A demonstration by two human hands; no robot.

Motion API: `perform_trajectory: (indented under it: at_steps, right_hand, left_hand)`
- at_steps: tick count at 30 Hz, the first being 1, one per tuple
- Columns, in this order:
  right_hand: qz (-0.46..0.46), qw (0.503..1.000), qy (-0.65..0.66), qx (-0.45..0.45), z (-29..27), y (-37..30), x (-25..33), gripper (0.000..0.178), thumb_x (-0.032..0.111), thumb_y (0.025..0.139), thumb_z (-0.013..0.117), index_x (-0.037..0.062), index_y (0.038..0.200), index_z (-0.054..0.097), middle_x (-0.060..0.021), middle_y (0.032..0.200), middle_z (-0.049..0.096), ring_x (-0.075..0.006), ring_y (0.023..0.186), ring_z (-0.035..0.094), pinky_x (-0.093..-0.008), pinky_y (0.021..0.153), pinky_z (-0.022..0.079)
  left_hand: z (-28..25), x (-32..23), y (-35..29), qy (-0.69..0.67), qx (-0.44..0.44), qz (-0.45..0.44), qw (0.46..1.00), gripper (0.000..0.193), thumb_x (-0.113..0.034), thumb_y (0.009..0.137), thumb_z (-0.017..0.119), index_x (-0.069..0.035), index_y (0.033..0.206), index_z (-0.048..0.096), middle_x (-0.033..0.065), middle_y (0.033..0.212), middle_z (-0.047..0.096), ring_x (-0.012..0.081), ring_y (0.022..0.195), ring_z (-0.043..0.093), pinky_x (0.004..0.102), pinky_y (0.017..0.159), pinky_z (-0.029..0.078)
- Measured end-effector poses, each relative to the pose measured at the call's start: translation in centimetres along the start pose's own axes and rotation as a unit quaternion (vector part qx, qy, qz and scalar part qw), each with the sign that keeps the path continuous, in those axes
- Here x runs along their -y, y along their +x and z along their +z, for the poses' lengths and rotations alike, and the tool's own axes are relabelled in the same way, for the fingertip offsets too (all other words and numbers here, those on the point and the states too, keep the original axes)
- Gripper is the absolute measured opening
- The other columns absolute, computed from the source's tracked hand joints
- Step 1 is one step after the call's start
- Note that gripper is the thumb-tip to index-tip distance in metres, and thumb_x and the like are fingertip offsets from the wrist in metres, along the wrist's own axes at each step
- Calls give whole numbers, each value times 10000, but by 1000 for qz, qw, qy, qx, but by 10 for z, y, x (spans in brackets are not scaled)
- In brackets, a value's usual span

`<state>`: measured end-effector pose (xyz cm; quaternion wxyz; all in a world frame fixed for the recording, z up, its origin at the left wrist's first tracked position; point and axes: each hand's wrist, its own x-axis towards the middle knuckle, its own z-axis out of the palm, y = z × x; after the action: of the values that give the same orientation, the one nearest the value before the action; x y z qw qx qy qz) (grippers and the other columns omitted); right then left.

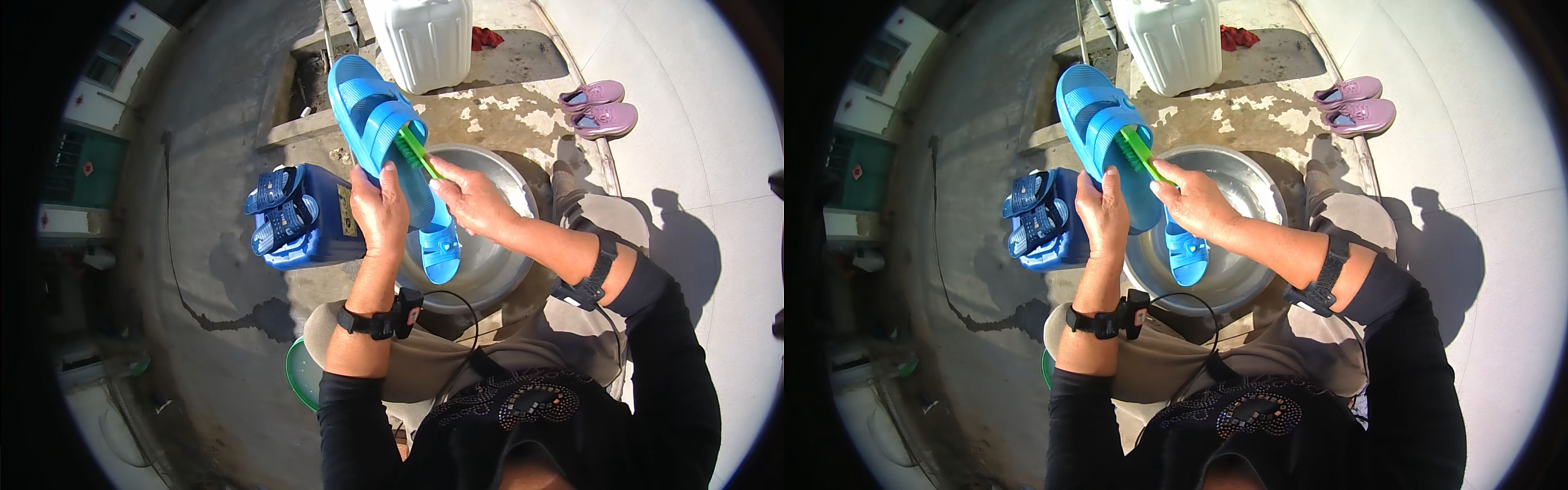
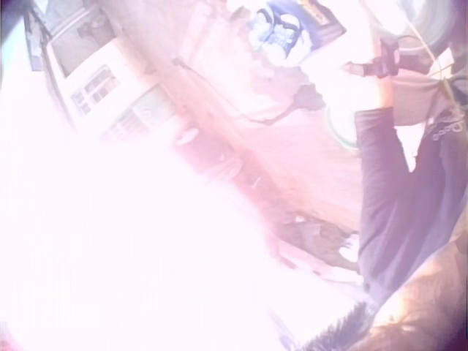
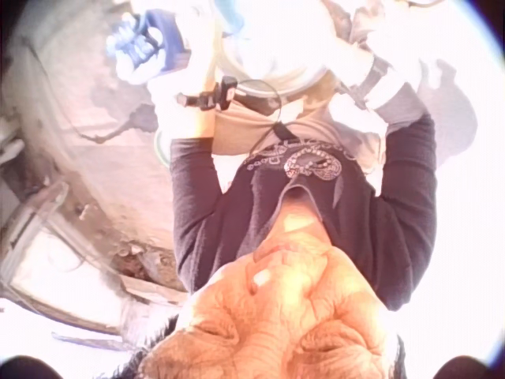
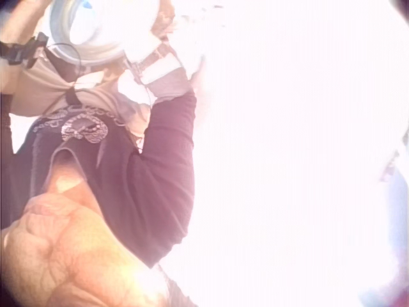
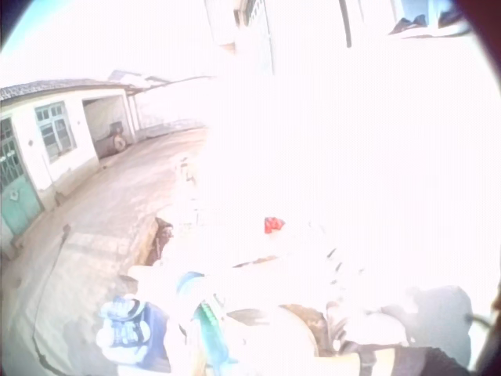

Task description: The person scrubs a pair of blue plastic slippers with a green brush while rinsing them in a metal basin of water. They repeatedly dip, scrub, and rinse each slipper, then place them on a nearby blue container.

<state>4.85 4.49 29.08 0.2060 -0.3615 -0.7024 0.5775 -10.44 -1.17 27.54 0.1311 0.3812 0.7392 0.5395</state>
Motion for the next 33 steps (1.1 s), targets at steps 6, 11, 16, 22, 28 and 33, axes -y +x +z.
perform_trajectory:
  at_steps: [6, 11, 16, 22, 28, 33]
  right_hand:
    - [-10, 999, -50, -17, 16, 7, -5, 440, 173, 963, 503, 39, 1379, 449, -121, 943, 682, -133, 768, 611, -255, 736, 495]
    - [127, 987, 98, -27, 8, 15, 3, 467, 205, 964, 519, 106, 1412, 430, -7, 648, 487, -57, 409, 399, -242, 368, 392]
    - [215, 964, 135, 80, 11, -20, 23, 504, 242, 974, 518, 141, 1446, 373, 13, 620, 442, -48, 400, 368, -223, 335, 343]
    - [118, 975, 169, -83, -5, 12, 9, 408, 256, 969, 500, 45, 1319, 505, 2, 632, 472, -58, 417, 401, -227, 357, 345]
    - [-133, 980, -124, -80, 4, 14, -8, 427, 172, 917, 565, 41, 1319, 511, -150, 664, 555, -187, 544, 532, -318, 602, 476]
    - [-8, 992, -92, 90, 4, -32, 0, 470, 107, 926, 546, 111, 1387, 456, -128, 670, 557, -143, 567, 492, -286, 609, 460]
  left_hand:
    - [2, -1, -5, 104, -23, 30, 994, 342, -248, 915, 572, 50, 1041, 461, 232, 778, 625, 406, 734, 631, 432, 664, 485]
    - [10, -1, -7, 56, 20, 11, 998, 267, -208, 895, 591, 32, 953, 489, 211, 742, 606, 373, 674, 615, 415, 635, 479]
    - [-8, 11, 10, -45, 4, -97, 994, 335, -264, 936, 557, 70, 948, 541, 203, 772, 627, 289, 693, 621, 376, 664, 481]
    - [12, 0, -23, 43, 124, -31, 991, 330, -262, 928, 571, 54, 1007, 521, 192, 766, 617, 314, 704, 620, 396, 664, 481]
    - [2, 9, -7, -160, 151, -119, 968, 499, -437, 971, 492, 53, 1010, 579, 68, 844, 595, 117, 785, 531, 275, 685, 446]
    - [-13, 23, 11, -208, 78, -205, 953, 698, -574, 968, 378, 83, 1120, 556, 123, 990, 625, 186, 864, 584, 316, 777, 471]
